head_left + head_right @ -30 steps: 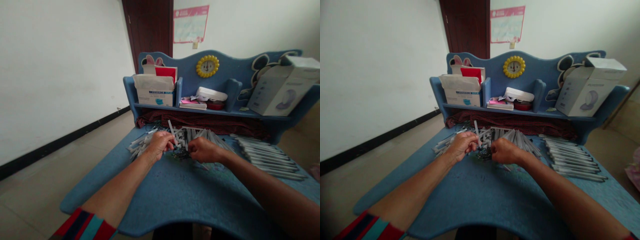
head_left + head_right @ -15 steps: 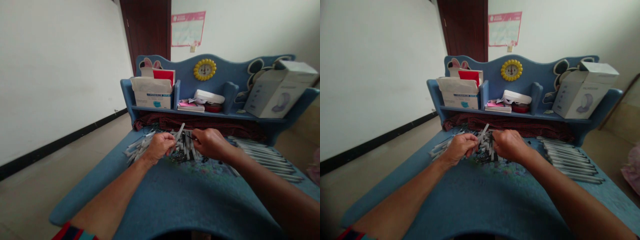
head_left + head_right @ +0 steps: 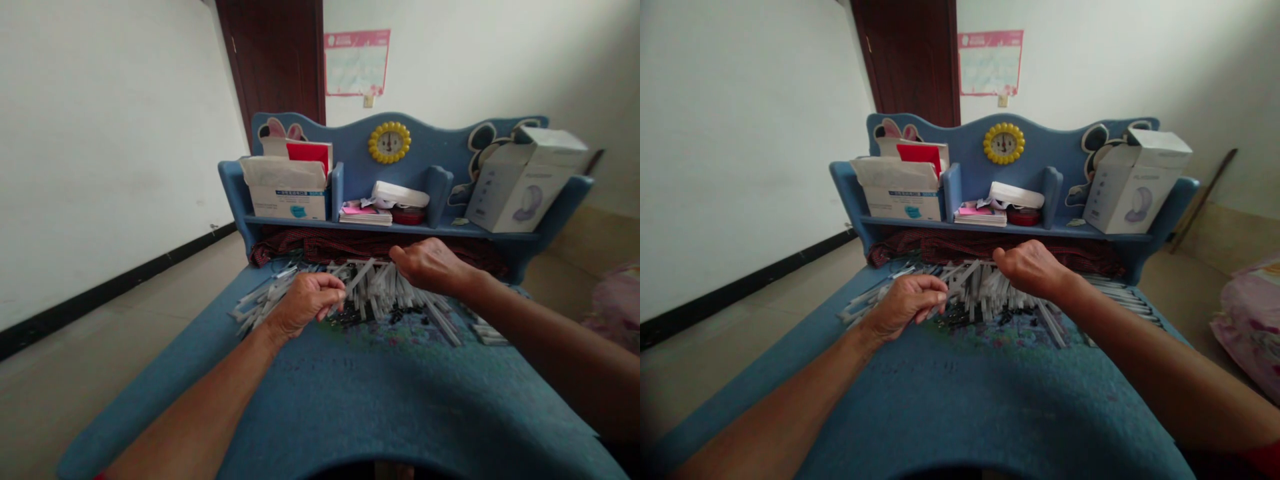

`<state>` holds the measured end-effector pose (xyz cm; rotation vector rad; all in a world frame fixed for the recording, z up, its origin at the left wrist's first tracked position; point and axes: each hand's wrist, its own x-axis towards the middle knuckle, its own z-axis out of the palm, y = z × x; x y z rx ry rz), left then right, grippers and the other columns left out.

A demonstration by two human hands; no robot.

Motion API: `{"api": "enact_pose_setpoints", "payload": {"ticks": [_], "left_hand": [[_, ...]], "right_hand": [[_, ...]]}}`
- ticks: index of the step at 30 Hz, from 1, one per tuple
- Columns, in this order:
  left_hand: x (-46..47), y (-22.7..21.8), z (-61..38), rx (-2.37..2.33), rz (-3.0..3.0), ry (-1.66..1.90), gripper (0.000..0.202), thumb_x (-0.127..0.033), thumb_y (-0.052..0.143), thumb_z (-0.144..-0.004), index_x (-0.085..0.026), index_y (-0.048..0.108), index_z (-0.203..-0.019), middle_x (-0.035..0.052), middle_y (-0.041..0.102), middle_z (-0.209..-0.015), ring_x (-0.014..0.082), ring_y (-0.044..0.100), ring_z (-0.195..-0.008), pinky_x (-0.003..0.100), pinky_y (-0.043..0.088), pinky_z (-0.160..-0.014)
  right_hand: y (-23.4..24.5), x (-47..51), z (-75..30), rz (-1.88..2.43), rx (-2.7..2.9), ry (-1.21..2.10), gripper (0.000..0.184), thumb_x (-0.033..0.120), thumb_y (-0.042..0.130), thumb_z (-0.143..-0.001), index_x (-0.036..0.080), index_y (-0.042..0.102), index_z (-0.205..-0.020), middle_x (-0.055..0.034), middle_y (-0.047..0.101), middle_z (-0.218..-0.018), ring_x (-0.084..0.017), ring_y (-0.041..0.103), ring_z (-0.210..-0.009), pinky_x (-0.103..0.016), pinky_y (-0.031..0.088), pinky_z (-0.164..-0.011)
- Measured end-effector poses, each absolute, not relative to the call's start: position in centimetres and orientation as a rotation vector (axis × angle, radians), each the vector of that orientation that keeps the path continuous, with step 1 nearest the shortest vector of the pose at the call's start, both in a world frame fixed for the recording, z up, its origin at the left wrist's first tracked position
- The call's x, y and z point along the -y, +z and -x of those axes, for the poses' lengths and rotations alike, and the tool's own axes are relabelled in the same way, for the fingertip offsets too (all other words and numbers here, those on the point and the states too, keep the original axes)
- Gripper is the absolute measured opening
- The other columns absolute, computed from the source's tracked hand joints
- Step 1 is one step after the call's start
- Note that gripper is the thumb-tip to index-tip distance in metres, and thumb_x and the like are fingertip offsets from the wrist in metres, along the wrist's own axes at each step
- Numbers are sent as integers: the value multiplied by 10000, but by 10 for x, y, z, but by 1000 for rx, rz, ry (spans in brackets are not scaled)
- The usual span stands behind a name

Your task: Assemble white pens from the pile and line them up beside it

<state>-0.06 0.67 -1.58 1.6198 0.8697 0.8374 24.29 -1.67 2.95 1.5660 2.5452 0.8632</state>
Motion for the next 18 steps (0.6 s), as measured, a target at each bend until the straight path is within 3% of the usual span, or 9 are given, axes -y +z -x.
{"api": "enact_pose_setpoints", "payload": {"ticks": [6,18], "left_hand": [[-6,-15,1,-866,-1644,805,113,-205,593,-697,-117,622,-763,16,633,-547,25,366,-325,177,225,-362],[-7,-14,6,-806,-1643,535,181,-187,614,-689,-119,658,-850,23,657,-607,31,377,-348,177,257,-372]], "right_hand": [[37,23,-243,-1481,-2525,890,217,55,339,-838,123,544,-859,-79,636,-654,-148,531,-535,-289,128,-489],[43,31,-249,-1112,-2596,1005,280,63,277,-918,128,537,-837,-70,586,-658,-136,445,-572,-307,194,-523]]}}
